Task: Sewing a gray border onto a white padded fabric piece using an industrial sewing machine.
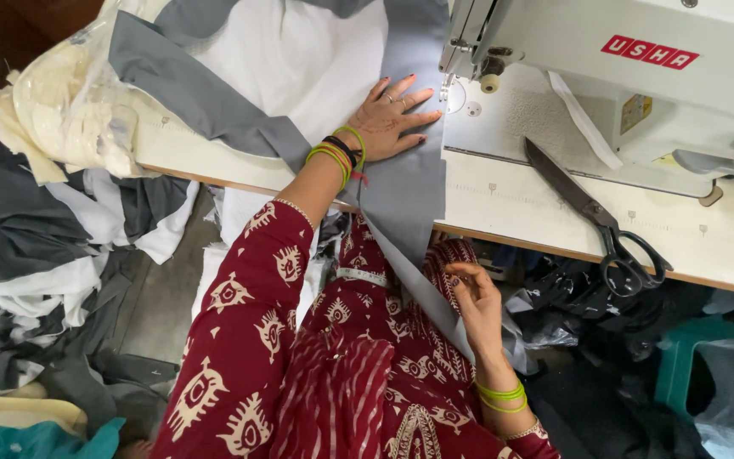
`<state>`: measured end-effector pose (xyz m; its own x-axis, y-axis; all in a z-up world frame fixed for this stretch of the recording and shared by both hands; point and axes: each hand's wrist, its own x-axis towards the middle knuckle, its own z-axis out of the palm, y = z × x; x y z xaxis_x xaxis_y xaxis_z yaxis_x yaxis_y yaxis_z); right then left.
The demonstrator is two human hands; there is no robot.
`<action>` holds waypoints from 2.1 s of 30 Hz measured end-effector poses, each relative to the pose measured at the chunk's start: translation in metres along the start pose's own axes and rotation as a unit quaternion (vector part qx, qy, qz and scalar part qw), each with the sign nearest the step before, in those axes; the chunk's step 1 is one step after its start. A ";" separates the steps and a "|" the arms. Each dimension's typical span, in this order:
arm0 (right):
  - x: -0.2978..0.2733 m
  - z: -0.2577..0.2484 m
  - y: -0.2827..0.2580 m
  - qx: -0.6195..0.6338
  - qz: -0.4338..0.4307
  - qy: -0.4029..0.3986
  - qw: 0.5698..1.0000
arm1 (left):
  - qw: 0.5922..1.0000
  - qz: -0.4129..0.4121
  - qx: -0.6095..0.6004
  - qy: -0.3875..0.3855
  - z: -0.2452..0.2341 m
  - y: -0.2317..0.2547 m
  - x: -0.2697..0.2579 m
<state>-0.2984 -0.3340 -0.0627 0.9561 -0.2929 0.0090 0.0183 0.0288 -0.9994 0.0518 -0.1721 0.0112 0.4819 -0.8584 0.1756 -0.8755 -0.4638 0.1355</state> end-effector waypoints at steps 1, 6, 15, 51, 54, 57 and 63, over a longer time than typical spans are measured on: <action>-0.001 0.000 0.000 0.007 -0.002 0.002 1.000 | 0.999 0.029 0.026 0.024 0.002 0.000 -0.001; -0.005 -0.004 -0.001 0.002 -0.008 0.009 1.000 | 0.991 0.102 0.069 0.043 -0.006 0.027 -0.029; 0.003 -0.062 -0.081 -0.225 -0.161 0.075 0.958 | 0.991 0.130 -0.021 0.012 -0.032 0.096 -0.111; 0.140 -0.238 -0.135 -0.215 0.326 -0.382 0.838 | 0.911 -0.022 0.161 0.380 0.100 0.127 -0.114; 0.150 -0.228 -0.137 -0.254 0.360 -0.359 0.823 | 0.908 -0.020 0.157 0.388 0.100 0.127 -0.113; 0.163 -0.221 -0.141 -0.274 0.371 -0.367 0.808 | 0.910 -0.020 0.156 0.384 0.099 0.127 -0.113; 0.190 -0.222 -0.145 -0.321 0.349 -0.428 0.770 | 0.909 -0.023 0.160 0.384 0.099 0.127 -0.113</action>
<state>-0.1845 -0.6062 0.0767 0.5154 0.3236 -0.7935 -0.4728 -0.6649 -0.5782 -0.1174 -0.1557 -0.0878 0.2929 -0.4882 0.8221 -0.7597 -0.6409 -0.1099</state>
